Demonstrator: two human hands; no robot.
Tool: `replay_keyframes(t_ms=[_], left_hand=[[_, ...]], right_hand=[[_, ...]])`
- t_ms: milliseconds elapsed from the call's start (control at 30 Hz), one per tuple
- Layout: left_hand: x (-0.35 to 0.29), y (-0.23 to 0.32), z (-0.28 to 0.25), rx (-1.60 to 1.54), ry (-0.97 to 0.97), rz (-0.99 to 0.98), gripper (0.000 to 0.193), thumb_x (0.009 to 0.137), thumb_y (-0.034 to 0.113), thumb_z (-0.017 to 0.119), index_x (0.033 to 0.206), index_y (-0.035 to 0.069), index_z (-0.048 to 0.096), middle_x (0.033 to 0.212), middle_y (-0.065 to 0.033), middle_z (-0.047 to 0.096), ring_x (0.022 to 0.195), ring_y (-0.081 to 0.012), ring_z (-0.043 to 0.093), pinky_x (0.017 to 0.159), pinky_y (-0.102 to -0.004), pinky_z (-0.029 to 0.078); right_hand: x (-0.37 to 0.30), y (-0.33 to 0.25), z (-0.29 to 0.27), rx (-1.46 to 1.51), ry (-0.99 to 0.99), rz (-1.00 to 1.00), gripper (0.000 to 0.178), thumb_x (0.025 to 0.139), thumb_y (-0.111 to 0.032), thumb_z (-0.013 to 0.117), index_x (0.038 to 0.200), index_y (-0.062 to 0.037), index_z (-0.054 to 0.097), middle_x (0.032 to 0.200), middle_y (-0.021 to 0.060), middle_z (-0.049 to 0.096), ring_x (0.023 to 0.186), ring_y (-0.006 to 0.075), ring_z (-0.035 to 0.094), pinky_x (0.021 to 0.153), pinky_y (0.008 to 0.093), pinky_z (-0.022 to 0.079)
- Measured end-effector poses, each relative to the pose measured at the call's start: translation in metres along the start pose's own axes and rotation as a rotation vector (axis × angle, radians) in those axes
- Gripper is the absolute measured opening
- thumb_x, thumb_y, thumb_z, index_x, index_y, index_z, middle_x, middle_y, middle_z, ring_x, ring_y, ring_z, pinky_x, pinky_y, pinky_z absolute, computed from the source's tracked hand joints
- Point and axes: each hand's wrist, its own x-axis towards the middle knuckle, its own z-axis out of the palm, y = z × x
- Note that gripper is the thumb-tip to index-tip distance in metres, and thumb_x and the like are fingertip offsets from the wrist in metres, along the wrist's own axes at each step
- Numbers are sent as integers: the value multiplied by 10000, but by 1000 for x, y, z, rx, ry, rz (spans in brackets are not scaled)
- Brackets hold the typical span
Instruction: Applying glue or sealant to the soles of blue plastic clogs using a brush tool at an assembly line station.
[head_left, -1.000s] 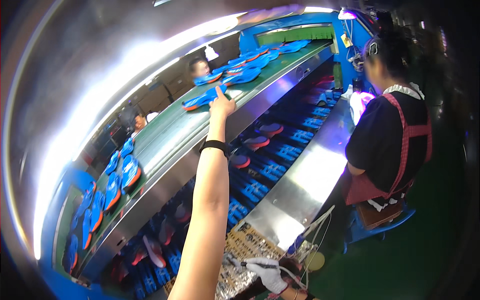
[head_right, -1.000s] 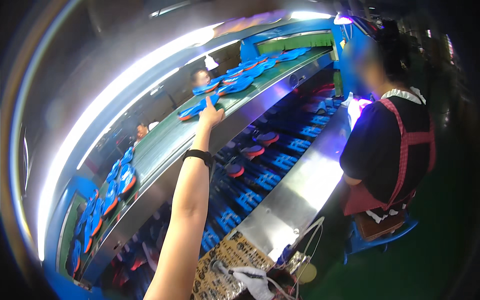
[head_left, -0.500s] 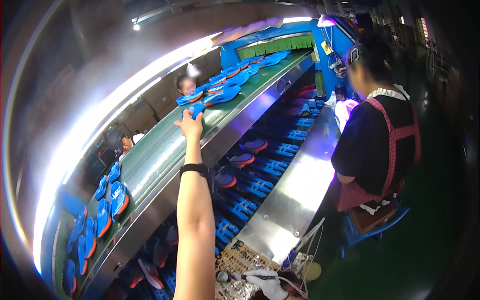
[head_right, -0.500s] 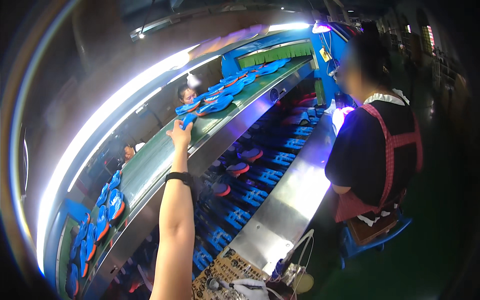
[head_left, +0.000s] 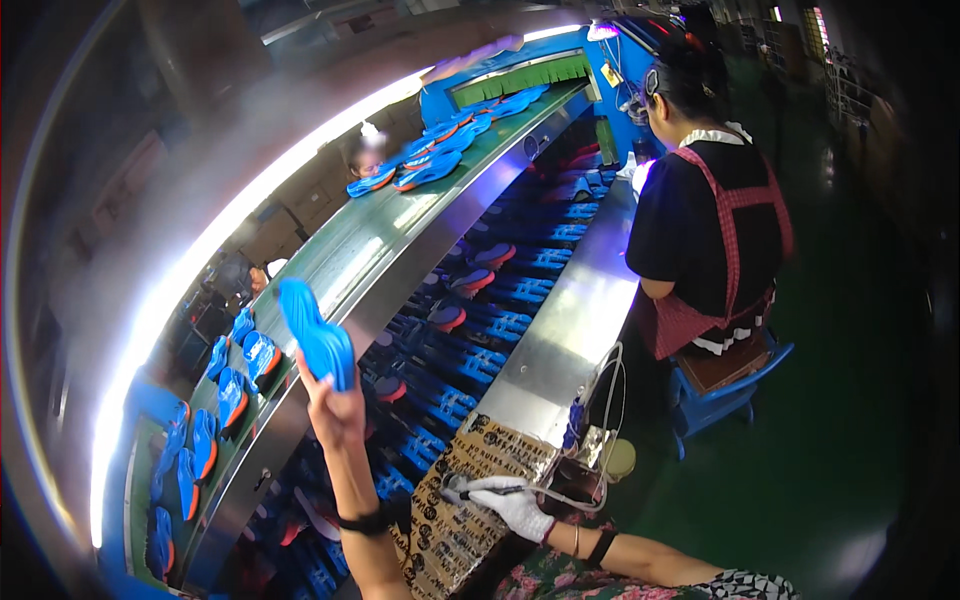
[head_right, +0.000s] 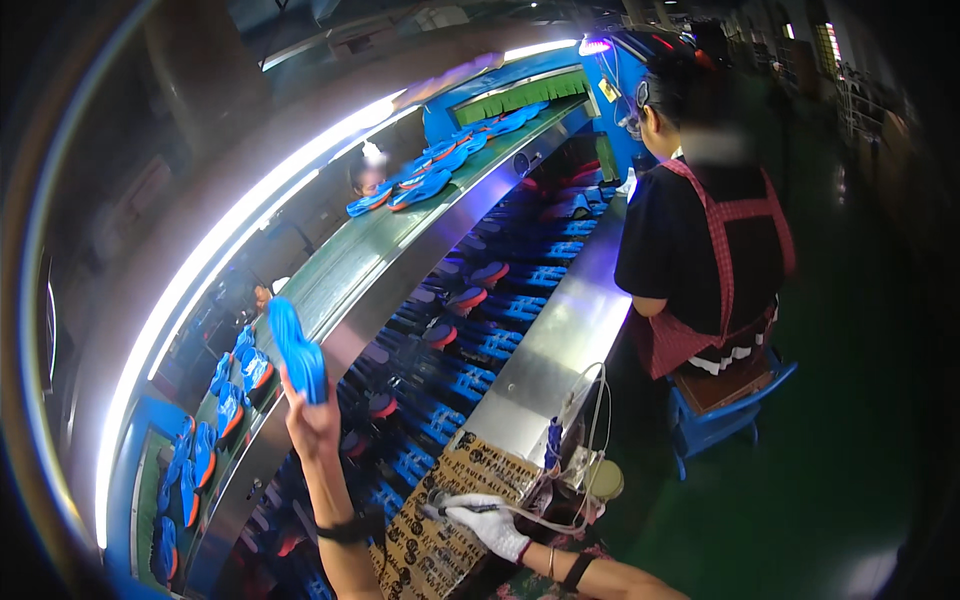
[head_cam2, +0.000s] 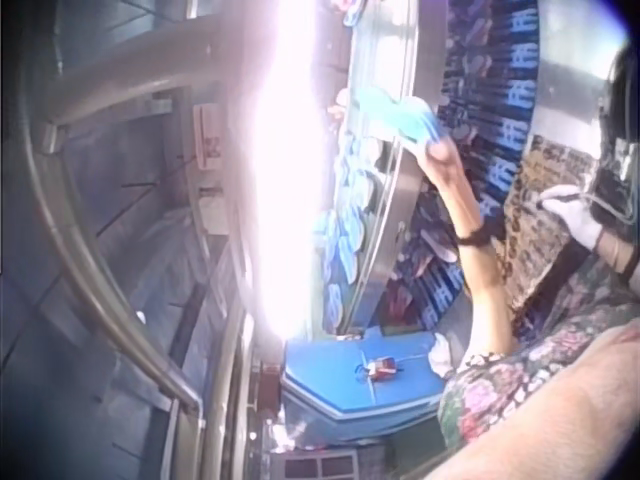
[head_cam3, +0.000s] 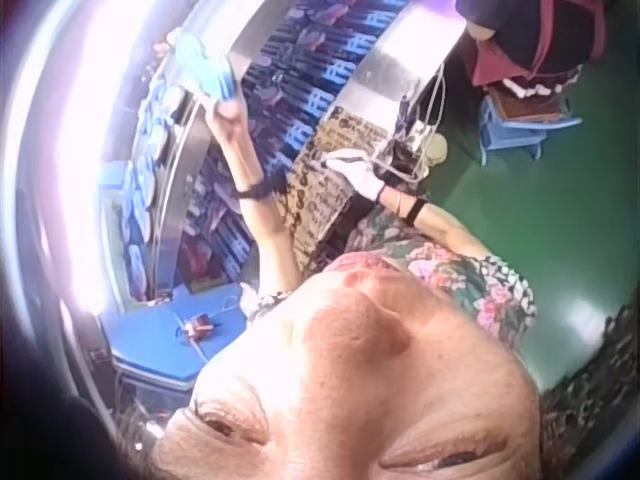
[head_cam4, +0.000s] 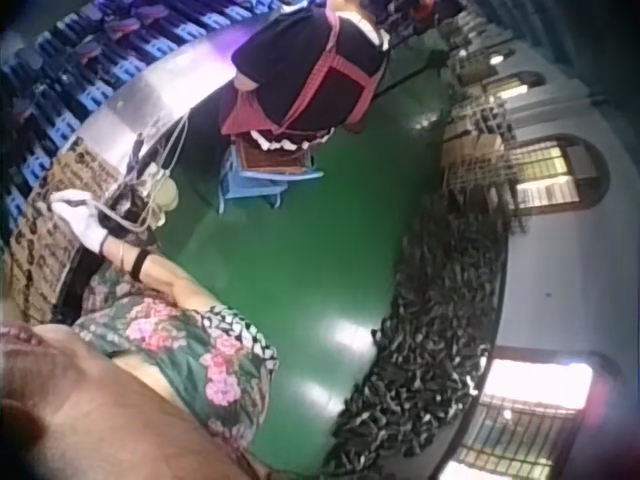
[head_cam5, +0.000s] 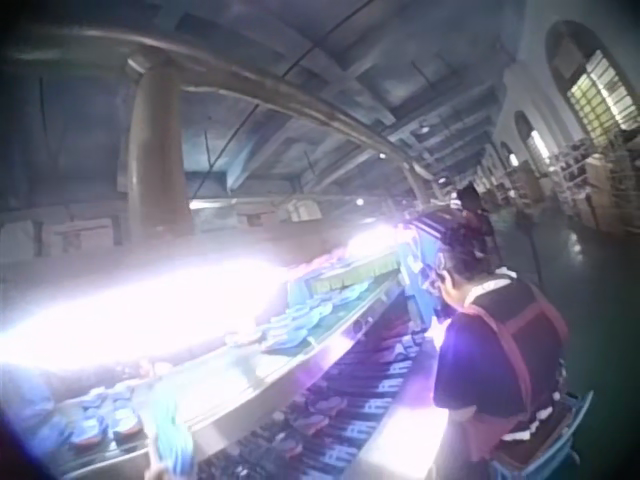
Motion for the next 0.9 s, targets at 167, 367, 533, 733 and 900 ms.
replay_keyframes(t_ms=[167, 367, 533, 733, 900], left_hand=[[-144, 22, -20, 315, 152, -132, 1048, 753, 90, 665, 1646, 149, 120, 1494, -162, 435, 1311, -344, 518, 1082, -492, 452], [-290, 3, -83, 47, 645, -616, 565, 754, 215, 690, 1248, -29, 566, 1047, -179, 669, 882, -356, 672, 840, -468, 571], [-370, -22, -113, -28, 762, -802, 611, 700, 173, 653, 1265, -41, 563, 1051, -190, 673, 911, -372, 665, 923, -488, 555], [-363, -45, -92, -399, 311, -641, 810, 889, 406, 649, 1520, -22, 373, 1468, -229, 514, 1340, -409, 517, 1167, -549, 379], [-332, -49, -85, -896, 305, -420, 920, 945, 798, 349, 1594, 147, 319, 1593, -98, 412, 1437, -329, 416, 1205, -513, 314]], right_hand=[[12, 3, 6, -4, 51, -59, 178, 923, -78, 721, 1080, -17, 778, 1049, 17, 761, 936, 78, 675, 855, 229, 536], [32, -9, 10, 39, 136, -68, 149, 908, -55, 720, 1044, -15, 766, 1022, 51, 755, 921, 103, 669, 854, 264, 533], [25, -34, 37, 294, 119, 36, 181, 916, -27, 679, 1086, 4, 733, 1064, 99, 749, 914, 144, 686, 794, 266, 536], [-7, -51, 74, -149, -145, -70, 241, 908, -27, 718, 1144, 24, 726, 1042, 71, 746, 961, 133, 678, 880, 283, 538], [-12, -66, 78, -345, -260, -323, 250, 848, 3, 755, 1097, 26, 739, 1063, 132, 757, 1003, 198, 718, 903, 343, 575]])
